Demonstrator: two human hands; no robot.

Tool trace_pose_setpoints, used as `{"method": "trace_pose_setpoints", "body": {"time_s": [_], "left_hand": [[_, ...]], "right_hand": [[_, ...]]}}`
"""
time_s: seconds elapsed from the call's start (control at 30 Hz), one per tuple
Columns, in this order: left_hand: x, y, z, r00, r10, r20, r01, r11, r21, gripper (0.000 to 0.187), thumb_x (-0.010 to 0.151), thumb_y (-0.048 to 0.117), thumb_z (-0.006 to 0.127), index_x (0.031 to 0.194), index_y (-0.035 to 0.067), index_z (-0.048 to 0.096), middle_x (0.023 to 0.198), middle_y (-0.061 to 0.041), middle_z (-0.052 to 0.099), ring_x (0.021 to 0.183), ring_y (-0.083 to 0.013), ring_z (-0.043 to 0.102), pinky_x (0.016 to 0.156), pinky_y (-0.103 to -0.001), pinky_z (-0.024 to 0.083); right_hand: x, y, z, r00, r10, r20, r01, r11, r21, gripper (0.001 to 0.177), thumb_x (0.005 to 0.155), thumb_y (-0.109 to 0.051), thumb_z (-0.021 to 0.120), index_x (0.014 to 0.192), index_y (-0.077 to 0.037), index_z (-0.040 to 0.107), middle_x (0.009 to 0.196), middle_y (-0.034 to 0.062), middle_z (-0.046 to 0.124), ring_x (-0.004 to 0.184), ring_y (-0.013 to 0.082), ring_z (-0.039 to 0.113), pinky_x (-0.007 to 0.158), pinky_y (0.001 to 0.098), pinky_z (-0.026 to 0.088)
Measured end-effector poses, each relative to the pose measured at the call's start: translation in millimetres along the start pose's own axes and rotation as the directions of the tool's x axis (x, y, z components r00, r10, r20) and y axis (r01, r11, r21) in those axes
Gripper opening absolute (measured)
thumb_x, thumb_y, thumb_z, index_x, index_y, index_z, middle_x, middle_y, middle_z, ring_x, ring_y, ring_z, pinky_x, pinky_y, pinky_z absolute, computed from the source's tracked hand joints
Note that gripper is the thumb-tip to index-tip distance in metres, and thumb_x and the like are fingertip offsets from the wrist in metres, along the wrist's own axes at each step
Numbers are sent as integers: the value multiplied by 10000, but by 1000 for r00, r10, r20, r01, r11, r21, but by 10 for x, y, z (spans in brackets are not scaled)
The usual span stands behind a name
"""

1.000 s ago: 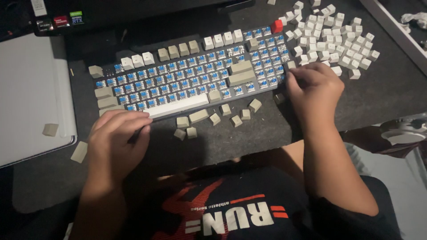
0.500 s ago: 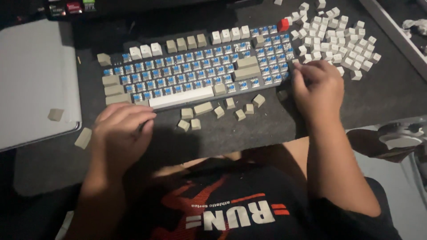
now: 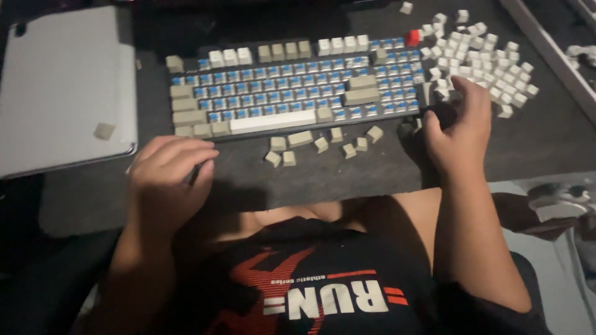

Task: The person attaches keycaps to a mechanical keyboard base by hand, picking individual pieces from the desk and pressing them onto the switches.

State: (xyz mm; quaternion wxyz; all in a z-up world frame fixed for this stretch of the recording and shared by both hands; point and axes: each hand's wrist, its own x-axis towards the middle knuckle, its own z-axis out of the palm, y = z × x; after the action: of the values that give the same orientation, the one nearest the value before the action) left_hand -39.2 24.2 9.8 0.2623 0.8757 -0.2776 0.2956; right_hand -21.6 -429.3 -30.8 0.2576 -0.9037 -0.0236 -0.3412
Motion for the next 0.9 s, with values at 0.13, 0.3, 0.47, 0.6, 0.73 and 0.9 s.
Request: {"method": "trace_pose_setpoints", "body": {"time_s": [0.13, 0.3, 0.47, 0.6, 0.73, 0.9], "left_hand": [[-66, -87, -69, 1000, 8, -10, -8, 999, 38, 147, 841, 21, 795, 973, 58, 743, 1081, -92, 756, 1020, -291, 720, 921, -394, 566], [-176, -196, -137, 999, -17, -50, 21, 998, 63, 118, 877, 27, 798, 980, 48, 744, 1075, -97, 757, 1015, -302, 715, 933, -401, 567], [-204, -247, -133, 998, -59, -36, 61, 996, 67, 108, 878, 72, 789, 980, 80, 752, 1080, -86, 759, 1052, -290, 715, 980, -422, 551], [-219, -317, -75, 995, -103, 1, 102, 993, 53, 156, 872, 69, 768, 1025, 94, 746, 1121, -91, 756, 1071, -303, 710, 978, -416, 552], [-175, -301, -13, 999, -43, 11, 42, 999, 30, 125, 934, 75, 767, 1051, 91, 724, 1153, -75, 759, 1037, -269, 719, 951, -385, 556], [-90, -246, 23, 999, -46, 5, 47, 997, -56, 169, 924, 60, 779, 1085, 95, 740, 1113, -67, 757, 1056, -253, 712, 949, -350, 566]], "right_hand": [[-11, -142, -16, 999, -43, 5, 43, 998, -39, 572, 880, -112, 815, 1359, 12, 527, 1290, 198, 582, 1260, 393, 589, 1093, 469, 469], [22, -227, -85, 959, -263, 109, 285, 887, -365, 642, 802, -200, 955, 1265, -6, 554, 1296, 223, 563, 1158, 419, 576, 981, 466, 469], [-146, 137, 25, 976, -197, -90, 193, 980, -55, 763, 848, -34, 888, 1408, 7, 372, 1320, 223, 467, 1233, 368, 538, 1101, 447, 485], [-256, 624, 154, 977, 123, -173, -44, 913, 405, 585, 937, 98, 656, 1446, -35, 398, 1232, 113, 549, 1101, 199, 596, 954, 293, 522], [-242, 649, 152, 959, 256, -120, -156, 833, 531, 434, 945, 131, 553, 1348, -15, 482, 1079, 68, 602, 956, 142, 619, 887, 240, 533], [88, 267, 48, 941, 321, 111, -337, 840, 425, 238, 1001, -52, 739, 1220, -4, 661, 1010, 29, 698, 905, 102, 653, 834, 233, 526]]}}
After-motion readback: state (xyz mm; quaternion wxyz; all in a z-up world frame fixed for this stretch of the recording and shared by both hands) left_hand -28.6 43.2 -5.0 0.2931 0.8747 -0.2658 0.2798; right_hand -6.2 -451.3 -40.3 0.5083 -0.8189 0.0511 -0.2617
